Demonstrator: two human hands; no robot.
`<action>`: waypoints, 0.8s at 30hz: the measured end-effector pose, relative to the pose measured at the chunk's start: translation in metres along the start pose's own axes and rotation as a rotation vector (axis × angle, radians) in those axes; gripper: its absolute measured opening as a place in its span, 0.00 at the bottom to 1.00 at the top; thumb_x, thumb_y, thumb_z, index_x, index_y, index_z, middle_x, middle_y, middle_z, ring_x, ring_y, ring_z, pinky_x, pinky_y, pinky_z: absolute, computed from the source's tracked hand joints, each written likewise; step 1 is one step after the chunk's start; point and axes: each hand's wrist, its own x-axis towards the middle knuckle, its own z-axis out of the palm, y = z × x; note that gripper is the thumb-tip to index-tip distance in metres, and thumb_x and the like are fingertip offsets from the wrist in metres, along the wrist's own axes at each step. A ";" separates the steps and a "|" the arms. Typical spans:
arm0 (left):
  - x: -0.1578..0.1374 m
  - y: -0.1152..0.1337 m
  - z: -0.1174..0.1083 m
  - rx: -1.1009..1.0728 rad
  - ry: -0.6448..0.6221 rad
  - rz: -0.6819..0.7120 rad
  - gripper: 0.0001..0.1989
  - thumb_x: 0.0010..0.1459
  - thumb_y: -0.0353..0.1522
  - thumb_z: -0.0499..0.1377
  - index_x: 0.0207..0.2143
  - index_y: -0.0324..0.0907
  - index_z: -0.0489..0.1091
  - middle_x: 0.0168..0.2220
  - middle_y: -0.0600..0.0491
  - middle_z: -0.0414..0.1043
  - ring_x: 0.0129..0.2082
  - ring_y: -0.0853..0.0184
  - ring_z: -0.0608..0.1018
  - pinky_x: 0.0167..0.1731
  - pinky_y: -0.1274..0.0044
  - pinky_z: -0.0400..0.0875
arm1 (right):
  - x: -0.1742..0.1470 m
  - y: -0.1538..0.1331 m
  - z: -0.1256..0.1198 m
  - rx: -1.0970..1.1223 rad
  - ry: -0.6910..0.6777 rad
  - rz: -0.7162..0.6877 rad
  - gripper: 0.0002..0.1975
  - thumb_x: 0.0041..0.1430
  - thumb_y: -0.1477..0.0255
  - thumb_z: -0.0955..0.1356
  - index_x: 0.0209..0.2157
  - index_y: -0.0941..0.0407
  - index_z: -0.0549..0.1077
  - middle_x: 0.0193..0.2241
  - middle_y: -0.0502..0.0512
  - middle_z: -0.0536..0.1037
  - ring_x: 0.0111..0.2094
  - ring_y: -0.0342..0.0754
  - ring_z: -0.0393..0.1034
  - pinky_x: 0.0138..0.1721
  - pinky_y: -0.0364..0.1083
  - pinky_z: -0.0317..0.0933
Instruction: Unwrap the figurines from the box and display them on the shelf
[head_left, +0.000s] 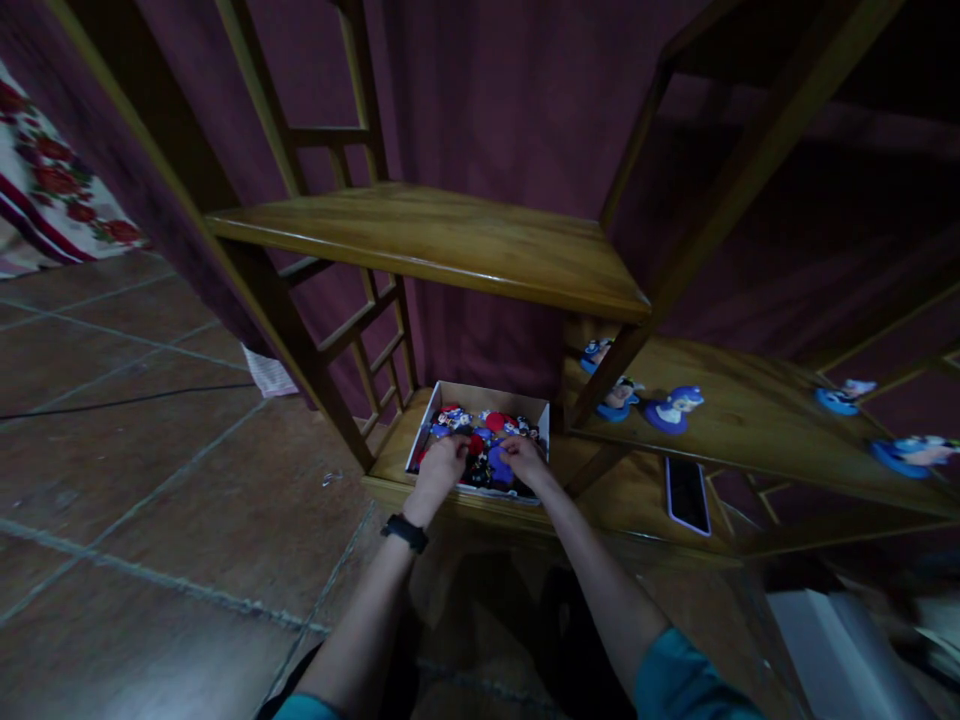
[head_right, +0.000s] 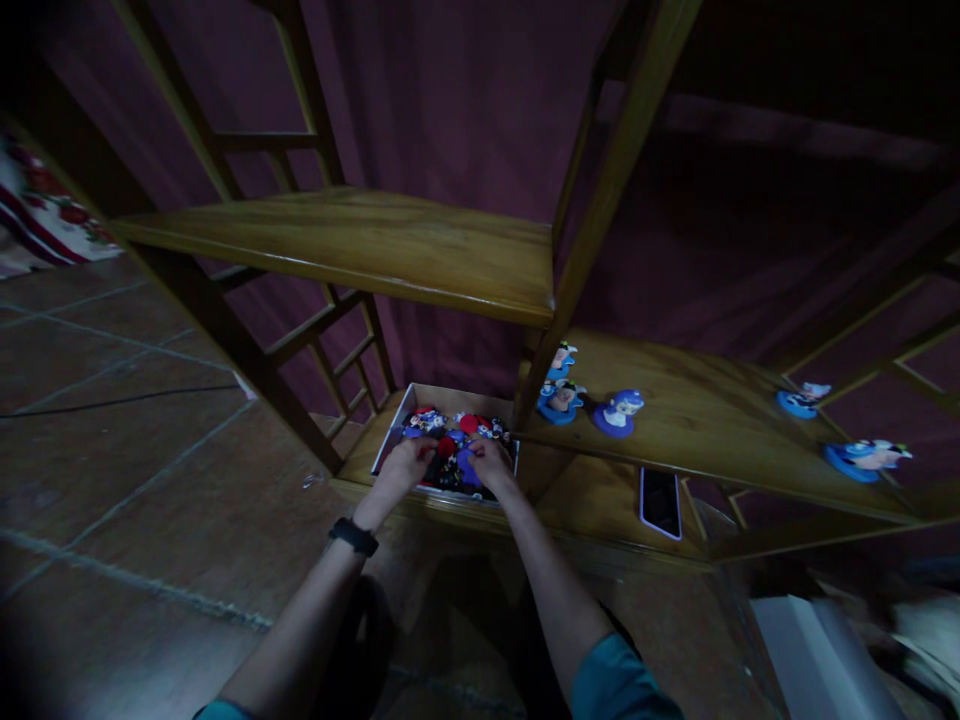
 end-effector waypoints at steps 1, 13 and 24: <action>0.002 -0.002 0.002 -0.085 0.009 -0.011 0.13 0.52 0.29 0.54 0.40 0.43 0.73 0.36 0.48 0.75 0.38 0.63 0.74 0.39 0.75 0.65 | 0.000 -0.003 -0.001 0.094 -0.018 0.025 0.08 0.42 0.75 0.67 0.29 0.56 0.73 0.24 0.46 0.72 0.22 0.41 0.65 0.23 0.40 0.61; 0.001 0.019 0.012 -1.063 -0.133 -0.273 0.10 0.38 0.24 0.64 0.26 0.37 0.69 0.17 0.57 0.69 0.17 0.73 0.71 0.18 0.83 0.65 | -0.009 -0.022 -0.009 0.560 -0.209 0.046 0.10 0.41 0.71 0.69 0.29 0.59 0.74 0.19 0.48 0.73 0.17 0.39 0.64 0.20 0.39 0.62; 0.010 -0.002 -0.008 -1.159 0.187 -0.504 0.08 0.43 0.21 0.60 0.29 0.37 0.67 0.16 0.57 0.68 0.12 0.75 0.68 0.14 0.83 0.63 | 0.006 -0.005 -0.016 0.034 0.093 -0.088 0.09 0.51 0.74 0.63 0.29 0.52 0.74 0.27 0.47 0.76 0.29 0.44 0.70 0.34 0.44 0.65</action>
